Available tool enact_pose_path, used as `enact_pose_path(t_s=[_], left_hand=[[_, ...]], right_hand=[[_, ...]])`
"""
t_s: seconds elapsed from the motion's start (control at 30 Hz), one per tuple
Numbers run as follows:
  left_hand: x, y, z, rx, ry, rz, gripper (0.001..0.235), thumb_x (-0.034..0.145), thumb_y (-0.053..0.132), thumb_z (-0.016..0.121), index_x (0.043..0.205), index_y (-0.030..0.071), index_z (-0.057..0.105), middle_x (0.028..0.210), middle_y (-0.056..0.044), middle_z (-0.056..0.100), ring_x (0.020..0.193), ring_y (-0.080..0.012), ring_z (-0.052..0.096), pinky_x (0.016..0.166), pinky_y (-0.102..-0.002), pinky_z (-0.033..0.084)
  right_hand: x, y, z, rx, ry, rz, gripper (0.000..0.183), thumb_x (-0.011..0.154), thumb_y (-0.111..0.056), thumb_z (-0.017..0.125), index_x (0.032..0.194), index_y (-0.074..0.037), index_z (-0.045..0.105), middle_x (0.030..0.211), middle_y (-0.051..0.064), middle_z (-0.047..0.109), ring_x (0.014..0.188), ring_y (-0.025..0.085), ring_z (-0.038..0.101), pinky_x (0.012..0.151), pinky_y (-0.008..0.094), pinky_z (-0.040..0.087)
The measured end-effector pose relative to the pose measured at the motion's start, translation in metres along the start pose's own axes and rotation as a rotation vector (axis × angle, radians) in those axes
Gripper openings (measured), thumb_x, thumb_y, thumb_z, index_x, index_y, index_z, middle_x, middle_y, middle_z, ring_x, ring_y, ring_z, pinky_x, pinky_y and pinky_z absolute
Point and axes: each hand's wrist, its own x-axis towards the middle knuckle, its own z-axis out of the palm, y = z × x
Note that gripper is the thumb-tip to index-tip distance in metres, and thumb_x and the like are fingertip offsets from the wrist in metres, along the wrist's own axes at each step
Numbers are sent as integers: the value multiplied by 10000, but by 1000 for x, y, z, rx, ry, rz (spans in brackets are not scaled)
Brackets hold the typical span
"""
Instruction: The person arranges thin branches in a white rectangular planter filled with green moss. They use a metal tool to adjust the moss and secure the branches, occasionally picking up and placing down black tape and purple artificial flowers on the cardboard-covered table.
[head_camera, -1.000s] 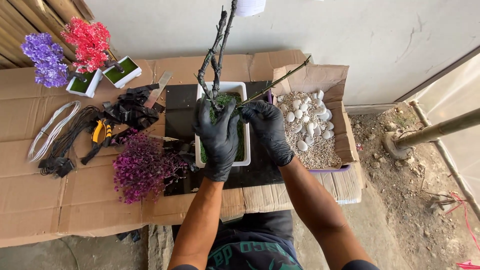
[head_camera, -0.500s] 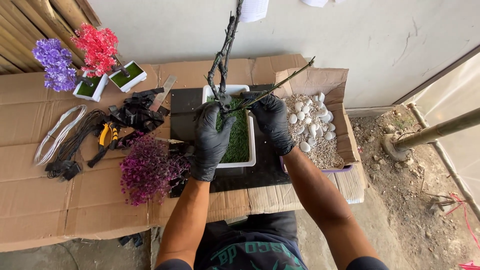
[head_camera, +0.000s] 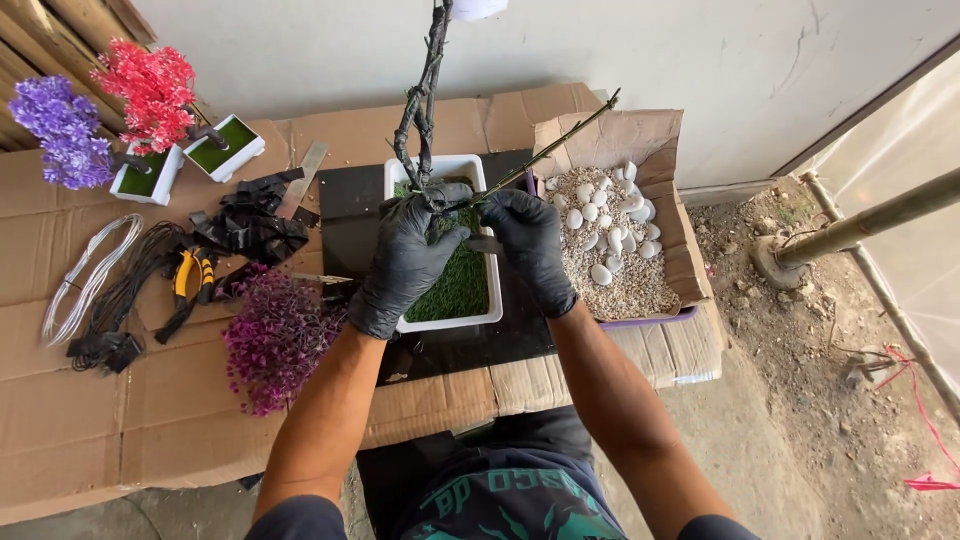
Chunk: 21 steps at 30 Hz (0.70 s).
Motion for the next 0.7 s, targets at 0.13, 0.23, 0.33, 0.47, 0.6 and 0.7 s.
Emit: enact_pose_path(t_s=[0.13,0.23,0.33,0.47,0.6,0.7], left_hand=[[-5,0,7,-112,78,-40,262,848,114,858,1072,122,720,953,-117,749,925,-387,707,895,-448,542],[-8,-12,13,-183,100,-56,240,860,37,806,1071,129,738,961,-95,763,932,-366,722,861,-439,558],[-10,-22,19,-267,134,-64,260,831,-45,770,1028,122,743,954,-106,759,940,-363,722,876,-426,549],[-17,-29,21,-316,158,-72,311,776,13,857,1045,130,753,968,-125,760,971,-352,724,895,-448,553],[-21,-30,23,-423,178,-113,211,848,-33,761,1002,110,758,940,-112,769,963,-319,735,895,-428,551],[-25,-45,39,-498,206,-133,184,872,-40,725,988,100,755,920,-94,764,951,-261,726,907,-397,541]], right_hand=[[-22,-21,5,62,138,162,122,865,-62,834,840,16,744,659,141,681,584,165,673,541,437,683],[-47,-30,15,-40,164,50,106,840,-88,878,809,-43,787,615,89,684,594,72,584,517,255,573],[-62,-36,30,-33,205,62,87,848,-80,860,823,-45,785,597,93,670,551,77,559,494,208,492],[-62,-29,39,10,251,141,78,868,-95,834,857,-33,788,635,128,714,542,93,622,485,195,491],[-62,-34,55,62,297,130,105,844,-107,844,836,-19,789,603,143,693,469,100,587,431,206,461],[-59,-38,63,83,289,117,111,838,-123,846,830,-26,792,583,138,683,432,99,570,414,199,443]])
